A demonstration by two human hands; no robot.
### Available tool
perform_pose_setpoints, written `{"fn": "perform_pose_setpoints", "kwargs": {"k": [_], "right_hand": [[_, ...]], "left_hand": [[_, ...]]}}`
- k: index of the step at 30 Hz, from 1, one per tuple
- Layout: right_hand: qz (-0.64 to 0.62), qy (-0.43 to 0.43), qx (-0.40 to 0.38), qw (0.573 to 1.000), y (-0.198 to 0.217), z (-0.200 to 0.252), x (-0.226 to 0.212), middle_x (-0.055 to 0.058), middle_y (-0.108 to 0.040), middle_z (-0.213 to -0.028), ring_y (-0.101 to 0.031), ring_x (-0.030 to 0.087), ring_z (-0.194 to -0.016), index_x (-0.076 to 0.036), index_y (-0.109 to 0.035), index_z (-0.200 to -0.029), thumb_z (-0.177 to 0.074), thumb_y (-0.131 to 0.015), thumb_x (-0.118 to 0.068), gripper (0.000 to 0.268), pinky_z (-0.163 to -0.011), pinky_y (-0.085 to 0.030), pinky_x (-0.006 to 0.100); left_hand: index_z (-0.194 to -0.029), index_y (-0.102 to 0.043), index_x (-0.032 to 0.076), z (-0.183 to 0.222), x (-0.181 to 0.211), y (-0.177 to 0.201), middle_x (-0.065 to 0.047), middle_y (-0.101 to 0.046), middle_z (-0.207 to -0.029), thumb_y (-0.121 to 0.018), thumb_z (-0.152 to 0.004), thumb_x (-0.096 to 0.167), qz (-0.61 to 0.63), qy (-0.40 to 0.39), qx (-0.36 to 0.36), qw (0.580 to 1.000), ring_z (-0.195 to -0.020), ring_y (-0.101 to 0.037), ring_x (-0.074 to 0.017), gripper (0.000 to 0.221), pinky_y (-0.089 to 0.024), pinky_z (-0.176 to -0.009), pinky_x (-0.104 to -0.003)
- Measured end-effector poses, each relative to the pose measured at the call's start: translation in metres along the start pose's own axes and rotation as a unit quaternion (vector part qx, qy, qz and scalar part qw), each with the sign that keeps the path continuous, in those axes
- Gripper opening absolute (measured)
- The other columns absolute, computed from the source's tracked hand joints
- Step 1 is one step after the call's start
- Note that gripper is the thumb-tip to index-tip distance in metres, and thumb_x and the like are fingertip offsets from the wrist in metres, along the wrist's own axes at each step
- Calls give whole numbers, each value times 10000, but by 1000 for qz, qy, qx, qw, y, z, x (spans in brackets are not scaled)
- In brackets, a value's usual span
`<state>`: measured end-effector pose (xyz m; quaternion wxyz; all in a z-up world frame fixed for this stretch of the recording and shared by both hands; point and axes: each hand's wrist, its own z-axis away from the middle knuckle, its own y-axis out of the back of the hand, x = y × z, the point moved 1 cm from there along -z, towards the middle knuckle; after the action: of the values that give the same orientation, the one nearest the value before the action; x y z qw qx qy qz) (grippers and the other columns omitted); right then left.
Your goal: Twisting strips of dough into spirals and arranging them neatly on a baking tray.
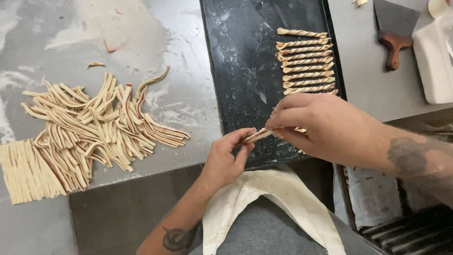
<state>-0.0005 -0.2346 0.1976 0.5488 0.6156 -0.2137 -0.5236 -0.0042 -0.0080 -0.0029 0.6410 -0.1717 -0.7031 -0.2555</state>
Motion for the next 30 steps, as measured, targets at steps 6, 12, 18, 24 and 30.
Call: {"fn": "perform_pose_setpoints", "kwargs": {"k": [6,12,18,24,30], "right_hand": [[-8,-27,28,999,4,1,1,6,-869,-1116,-829,220,-923,-136,-883,-1222,-1087,-773,-223,194,-790,-671,426],[1,-27,25,999,2,10,12,-23,-865,-1194,-840,216,-1012,-178,-887,-1206,-1109,-746,-253,186,-847,-653,426],[9,-106,32,994,-24,29,49,-6,-882,-1137,-829,243,-1003,-154,-810,-1169,-1110,-720,-163,108,-844,-651,451],[-594,-185,156,767,-100,66,80,255,-947,-1219,-851,198,-705,-17,-809,-1074,-965,-767,-146,173,-676,-704,368],[-633,75,344,690,-130,81,86,366,-764,-1502,-722,475,-1461,114,-534,-1675,-868,-913,77,892,-1258,-589,601]], "left_hand": [[-1487,-724,42,5,-6,-3,-104,-898,-1271,-663,-1108,70,-5,30,71,997,-1166,-881,-205,385,-709,-1068,-358],[-1469,-722,17,4,-3,9,-142,-723,-1359,-636,-1184,133,27,-27,55,998,-1159,-788,-235,320,-689,-1052,-357],[-1325,-794,73,7,-3,23,-45,-801,-1203,-753,-1124,171,61,50,99,992,-1074,-737,-160,227,-617,-970,-303],[-1340,-785,-39,1,-33,5,-165,-840,-1030,-788,-1108,175,275,181,35,944,-825,-842,-203,316,-722,-774,-329],[-1256,-775,-94,15,-17,-43,-241,-798,-936,-802,-1059,112,414,350,-50,839,-724,-825,-271,286,-692,-653,-359]]}}
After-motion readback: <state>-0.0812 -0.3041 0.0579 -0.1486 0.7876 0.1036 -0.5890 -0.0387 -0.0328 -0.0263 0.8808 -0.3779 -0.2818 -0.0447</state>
